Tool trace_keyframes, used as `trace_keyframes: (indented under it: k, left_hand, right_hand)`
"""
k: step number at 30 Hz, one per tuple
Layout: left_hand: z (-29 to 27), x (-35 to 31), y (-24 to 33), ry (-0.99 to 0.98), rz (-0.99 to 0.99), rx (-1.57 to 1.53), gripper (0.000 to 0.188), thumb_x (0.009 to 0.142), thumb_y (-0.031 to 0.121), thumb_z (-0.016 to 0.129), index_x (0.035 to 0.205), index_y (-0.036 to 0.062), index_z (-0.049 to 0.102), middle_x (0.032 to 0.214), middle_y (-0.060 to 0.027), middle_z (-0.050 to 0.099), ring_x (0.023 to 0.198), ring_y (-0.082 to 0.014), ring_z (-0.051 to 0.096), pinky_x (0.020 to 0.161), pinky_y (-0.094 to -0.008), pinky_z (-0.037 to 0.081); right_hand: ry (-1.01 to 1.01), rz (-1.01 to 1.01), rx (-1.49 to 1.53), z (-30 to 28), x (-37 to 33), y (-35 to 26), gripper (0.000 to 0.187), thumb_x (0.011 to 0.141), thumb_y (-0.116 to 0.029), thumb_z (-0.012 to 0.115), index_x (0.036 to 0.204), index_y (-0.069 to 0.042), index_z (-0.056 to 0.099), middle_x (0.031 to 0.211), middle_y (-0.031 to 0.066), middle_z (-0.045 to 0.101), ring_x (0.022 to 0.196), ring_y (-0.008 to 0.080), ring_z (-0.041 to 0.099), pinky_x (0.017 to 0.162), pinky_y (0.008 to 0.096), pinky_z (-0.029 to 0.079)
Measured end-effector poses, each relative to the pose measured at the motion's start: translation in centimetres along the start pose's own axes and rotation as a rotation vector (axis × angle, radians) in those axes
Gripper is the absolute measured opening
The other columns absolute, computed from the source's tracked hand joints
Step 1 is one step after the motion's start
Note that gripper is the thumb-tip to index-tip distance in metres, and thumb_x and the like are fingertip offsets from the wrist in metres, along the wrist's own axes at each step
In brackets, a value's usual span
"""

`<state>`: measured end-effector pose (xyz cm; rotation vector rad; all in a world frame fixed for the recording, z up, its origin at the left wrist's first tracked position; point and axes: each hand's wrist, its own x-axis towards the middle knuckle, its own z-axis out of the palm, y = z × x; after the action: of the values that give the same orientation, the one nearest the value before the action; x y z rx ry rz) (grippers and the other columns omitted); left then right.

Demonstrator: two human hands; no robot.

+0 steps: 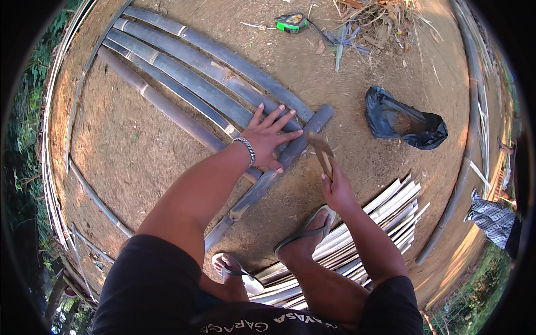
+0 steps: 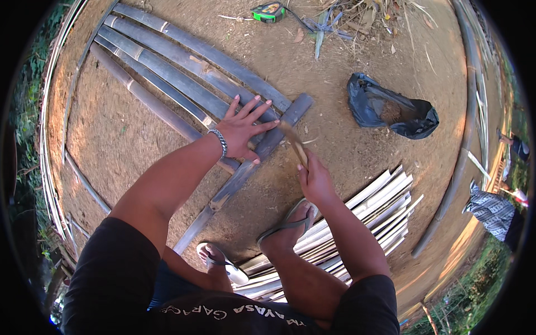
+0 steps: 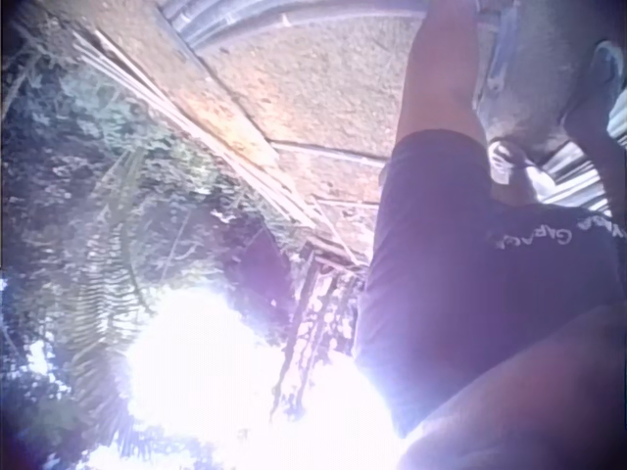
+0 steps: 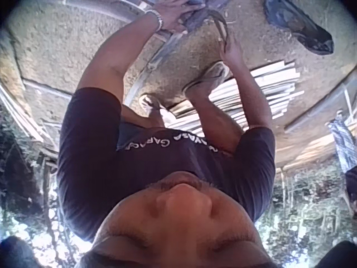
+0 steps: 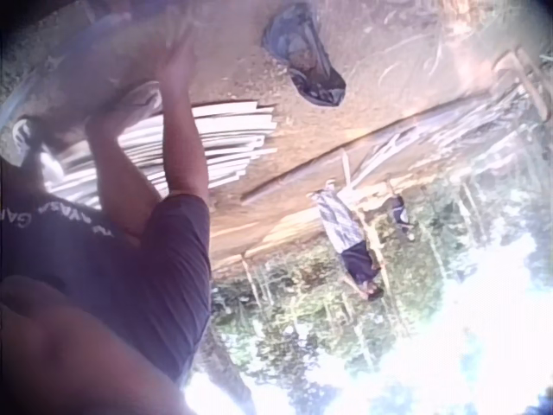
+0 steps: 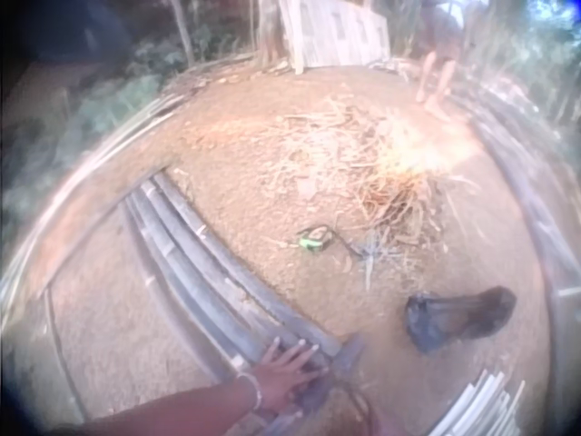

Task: The person constructs a bamboo frame by hammering small wooden pegs into holes to secure bamboo poles together. They place a thin strip over a bamboo joint, insert pegs by hand, and then drive them in using a hammer.

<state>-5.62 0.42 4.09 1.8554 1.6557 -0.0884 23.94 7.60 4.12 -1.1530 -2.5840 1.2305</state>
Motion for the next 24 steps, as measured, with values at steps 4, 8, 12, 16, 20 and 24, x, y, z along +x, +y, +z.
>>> trace_keyframes:
  k: [4, 8, 12, 16, 20, 24]
  left_hand:
    - [0.1, 0.1, 0.0, 0.008, -0.003, 0.021, 0.112, 0.069, 0.066, 0.086, 0.164, 0.0365, 0.035, 0.177, -0.0093, 0.006, 0.163, -0.0338, 0.002, 0.127, -0.067, 0.001]
    - [0.2, 0.2, -0.2, 0.015, -0.002, 0.029, 0.111, 0.069, 0.066, 0.086, 0.164, 0.0372, 0.035, 0.177, -0.0092, 0.007, 0.163, -0.0332, 0.003, 0.127, -0.0673, 0.001]
    - [0.4, 0.0, -0.2, 0.019, -0.005, 0.02, 0.111, 0.069, 0.065, 0.087, 0.164, 0.0378, 0.034, 0.177, -0.0091, 0.007, 0.163, -0.0326, 0.004, 0.127, -0.0675, 0.001]
    - [0.5, 0.2, -0.1, 0.02, 0.002, 0.008, 0.112, 0.069, 0.064, 0.087, 0.164, 0.038, 0.034, 0.177, -0.0088, 0.007, 0.163, -0.0326, 0.004, 0.127, -0.0675, 0.001]
    - [0.2, 0.4, -0.5, 0.03, 0.007, 0.007, 0.113, 0.068, 0.064, 0.088, 0.164, 0.0379, 0.034, 0.177, -0.0091, 0.008, 0.163, -0.033, 0.004, 0.127, -0.0682, 0.001]
    - [0.7, -0.1, -0.4, 0.023, 0.001, -0.005, 0.114, 0.066, 0.063, 0.089, 0.164, 0.0381, 0.035, 0.177, -0.0096, 0.009, 0.163, -0.0335, 0.004, 0.126, -0.0684, 0.002]
  right_hand:
    - [-0.21, 0.0, -0.164, -1.0, -2.0, -0.7, 0.045, 0.102, -0.02, 0.06, 0.145, -0.007, 0.05, 0.119, 0.0248, 0.068, 0.101, 0.0456, 0.069, 0.085, 0.0527, 0.056]
    - [-0.195, -0.102, -0.152, -0.9, -2.7, -0.9, 0.047, 0.101, -0.018, 0.061, 0.145, -0.006, 0.05, 0.113, 0.0217, 0.068, 0.096, 0.0446, 0.069, 0.083, 0.0516, 0.056]
    - [-0.15, -0.164, 0.02, -0.5, -3.9, -0.6, 0.048, 0.099, -0.016, 0.062, 0.144, -0.004, 0.05, 0.109, 0.0211, 0.068, 0.092, 0.0446, 0.068, 0.081, 0.0519, 0.056]
    - [-0.15, -0.075, -0.156, 0.2, -3.2, 0.3, 0.047, 0.099, -0.013, 0.063, 0.143, -0.004, 0.052, 0.11, 0.0224, 0.068, 0.094, 0.0448, 0.069, 0.08, 0.0516, 0.057]
    - [-0.147, -0.061, -0.17, 0.0, -3.4, 1.0, 0.047, 0.098, -0.012, 0.063, 0.144, -0.005, 0.052, 0.113, 0.0229, 0.069, 0.095, 0.0451, 0.069, 0.08, 0.051, 0.057]
    - [-0.054, -0.154, -0.124, -0.6, -4.4, -1.0, 0.051, 0.096, -0.012, 0.067, 0.144, -0.007, 0.053, 0.107, 0.021, 0.069, 0.091, 0.0433, 0.07, 0.076, 0.05, 0.057]
